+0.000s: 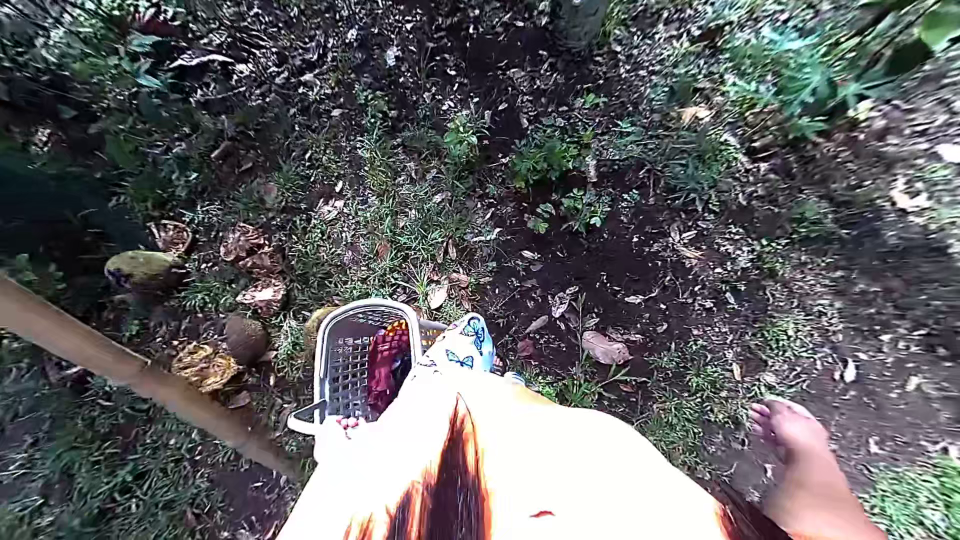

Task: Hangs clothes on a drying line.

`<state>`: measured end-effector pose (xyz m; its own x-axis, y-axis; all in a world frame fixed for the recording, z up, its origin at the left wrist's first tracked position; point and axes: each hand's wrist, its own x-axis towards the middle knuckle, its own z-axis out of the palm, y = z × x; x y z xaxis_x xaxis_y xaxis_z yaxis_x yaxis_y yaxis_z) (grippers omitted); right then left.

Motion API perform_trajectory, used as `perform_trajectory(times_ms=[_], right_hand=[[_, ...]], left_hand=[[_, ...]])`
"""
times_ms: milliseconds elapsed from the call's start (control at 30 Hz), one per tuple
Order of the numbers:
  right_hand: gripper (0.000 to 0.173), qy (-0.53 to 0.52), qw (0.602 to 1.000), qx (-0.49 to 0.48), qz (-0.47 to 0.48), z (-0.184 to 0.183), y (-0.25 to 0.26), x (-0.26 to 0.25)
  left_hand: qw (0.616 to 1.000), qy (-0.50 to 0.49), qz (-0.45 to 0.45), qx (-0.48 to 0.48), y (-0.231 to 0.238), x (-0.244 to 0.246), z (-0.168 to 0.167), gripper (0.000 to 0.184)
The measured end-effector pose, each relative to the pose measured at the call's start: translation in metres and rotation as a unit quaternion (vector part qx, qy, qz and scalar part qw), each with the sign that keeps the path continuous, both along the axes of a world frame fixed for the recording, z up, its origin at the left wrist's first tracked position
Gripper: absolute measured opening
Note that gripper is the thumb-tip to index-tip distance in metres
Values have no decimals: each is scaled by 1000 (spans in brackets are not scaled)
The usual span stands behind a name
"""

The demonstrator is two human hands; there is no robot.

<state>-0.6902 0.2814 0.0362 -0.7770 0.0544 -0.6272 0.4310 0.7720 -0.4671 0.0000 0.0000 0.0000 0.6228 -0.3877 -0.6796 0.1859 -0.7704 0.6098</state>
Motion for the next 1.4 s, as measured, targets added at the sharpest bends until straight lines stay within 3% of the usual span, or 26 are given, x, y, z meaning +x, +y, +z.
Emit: perform_trajectory(times_ms=[133,233,333,433,567,700,867,1000,1200,1300,1400], right_hand=[[43,-39,999,6,16,-9,-56,-26],[43,-63,998,23,-17,-3,-73,-28],[46,-93,993,59,-44,29,-101,-39],[40,-84,989,104,-56,60,-133,-58],[40,-63,989,115,-73,117,-236,-96],[40,-39,993,104,47,87,-273,-144],[37,-85,965,127,211,76,-413,-173],[37,-84,913,139,375,60,-536,-192],[38,-98,798,159,574,12,-720,-191],[39,-104,739,170,644,-28,-801,-176],[37,-112,696,161,690,-74,-847,-144]], left_hand=[[995,48,79,-39,-62,-72,12,18],[993,84,77,-26,-121,-140,31,15],[996,83,6,-23,-188,-215,48,17],[994,84,58,-37,-241,-259,22,11],[995,68,62,24,-326,-327,54,15],[993,98,60,34,-395,-351,62,8],[983,154,97,9,-441,-366,39,6],[975,176,137,1,-459,-382,3,9],[971,213,101,-28,-457,-408,-95,16],[969,223,96,-35,-484,-434,-108,15],[987,140,81,24,-482,-422,-124,17]])
